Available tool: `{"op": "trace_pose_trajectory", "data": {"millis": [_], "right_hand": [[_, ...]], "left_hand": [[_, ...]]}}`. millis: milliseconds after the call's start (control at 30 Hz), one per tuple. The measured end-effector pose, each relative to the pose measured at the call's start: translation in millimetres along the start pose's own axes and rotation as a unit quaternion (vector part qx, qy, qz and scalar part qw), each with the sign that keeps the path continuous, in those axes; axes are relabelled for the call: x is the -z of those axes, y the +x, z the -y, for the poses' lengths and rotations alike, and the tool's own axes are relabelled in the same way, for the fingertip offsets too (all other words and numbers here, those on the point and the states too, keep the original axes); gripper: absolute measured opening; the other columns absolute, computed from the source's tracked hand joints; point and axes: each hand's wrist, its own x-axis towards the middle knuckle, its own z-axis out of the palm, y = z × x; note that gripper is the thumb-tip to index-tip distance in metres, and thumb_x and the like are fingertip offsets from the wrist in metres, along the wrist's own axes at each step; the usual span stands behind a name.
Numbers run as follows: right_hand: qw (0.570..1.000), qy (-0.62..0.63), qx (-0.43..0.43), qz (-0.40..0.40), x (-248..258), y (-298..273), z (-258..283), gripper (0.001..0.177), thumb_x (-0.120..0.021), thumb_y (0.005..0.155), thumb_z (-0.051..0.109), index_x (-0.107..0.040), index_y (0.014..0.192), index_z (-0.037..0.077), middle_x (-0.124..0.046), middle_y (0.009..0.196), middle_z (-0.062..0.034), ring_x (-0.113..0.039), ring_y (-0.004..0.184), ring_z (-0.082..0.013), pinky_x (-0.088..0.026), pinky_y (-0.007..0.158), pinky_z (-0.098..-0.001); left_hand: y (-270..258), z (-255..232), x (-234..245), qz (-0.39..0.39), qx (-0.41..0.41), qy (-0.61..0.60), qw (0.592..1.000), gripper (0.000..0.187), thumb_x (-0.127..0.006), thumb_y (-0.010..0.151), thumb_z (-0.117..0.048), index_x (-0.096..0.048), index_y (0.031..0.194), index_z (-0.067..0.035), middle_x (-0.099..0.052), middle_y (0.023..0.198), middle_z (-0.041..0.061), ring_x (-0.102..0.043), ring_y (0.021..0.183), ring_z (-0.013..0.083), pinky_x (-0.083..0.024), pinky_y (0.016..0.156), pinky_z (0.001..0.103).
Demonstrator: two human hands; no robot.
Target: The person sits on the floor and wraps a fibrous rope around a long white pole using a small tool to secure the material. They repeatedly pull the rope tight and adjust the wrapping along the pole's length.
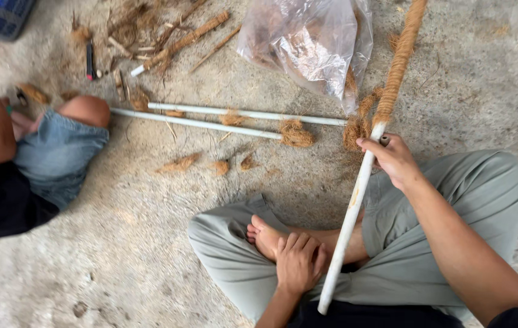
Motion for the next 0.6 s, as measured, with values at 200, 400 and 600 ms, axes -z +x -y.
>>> {"op": "trace_pose_trajectory", "data": {"millis": [200, 400, 600], "right_hand": [[0.998, -0.031, -0.061, 0.018, -2.2, 12.1, -16.4, 0.031, -0.076, 0.089, 0.034, -0.068, 0.087, 0.004, -0.064, 0.072, -0.0034, -0.059, 0.058, -0.0123, -0.051, 0.055, -0.0295], [0.993, -0.101, -0.039, 0.052, -6.8, 15.7, -29.7, 0.038, -0.076, 0.087, 0.040, -0.066, 0.070, 0.007, -0.056, 0.059, -0.0009, -0.049, 0.052, -0.0116, -0.037, 0.048, -0.0321], [0.987, -0.146, 0.006, 0.074, -3.9, 24.0, -28.8, 0.047, -0.072, 0.091, 0.045, -0.062, 0.065, 0.008, -0.052, 0.056, -0.0008, -0.045, 0.049, -0.0116, -0.034, 0.047, -0.0323]], "left_hand": [[34.9, -1.5, -31.4, 0.028, 0.039, 0.028, 0.998, 0.020, -0.068, 0.087, -0.023, -0.063, 0.072, -0.011, -0.065, 0.075, 0.008, -0.062, 0.076, 0.0292, -0.044, 0.071, 0.043], [47.6, 1.1, -50.8, 0.047, 0.041, 0.015, 0.998, 0.021, -0.068, 0.087, -0.022, -0.062, 0.070, -0.011, -0.066, 0.071, 0.006, -0.064, 0.070, 0.0275, -0.049, 0.068, 0.041], [55.4, -3.2, -59.2, 0.084, 0.074, 0.036, 0.993, 0.026, -0.071, 0.087, -0.022, -0.062, 0.067, -0.009, -0.064, 0.066, 0.007, -0.063, 0.065, 0.0279, -0.048, 0.065, 0.041]]}}
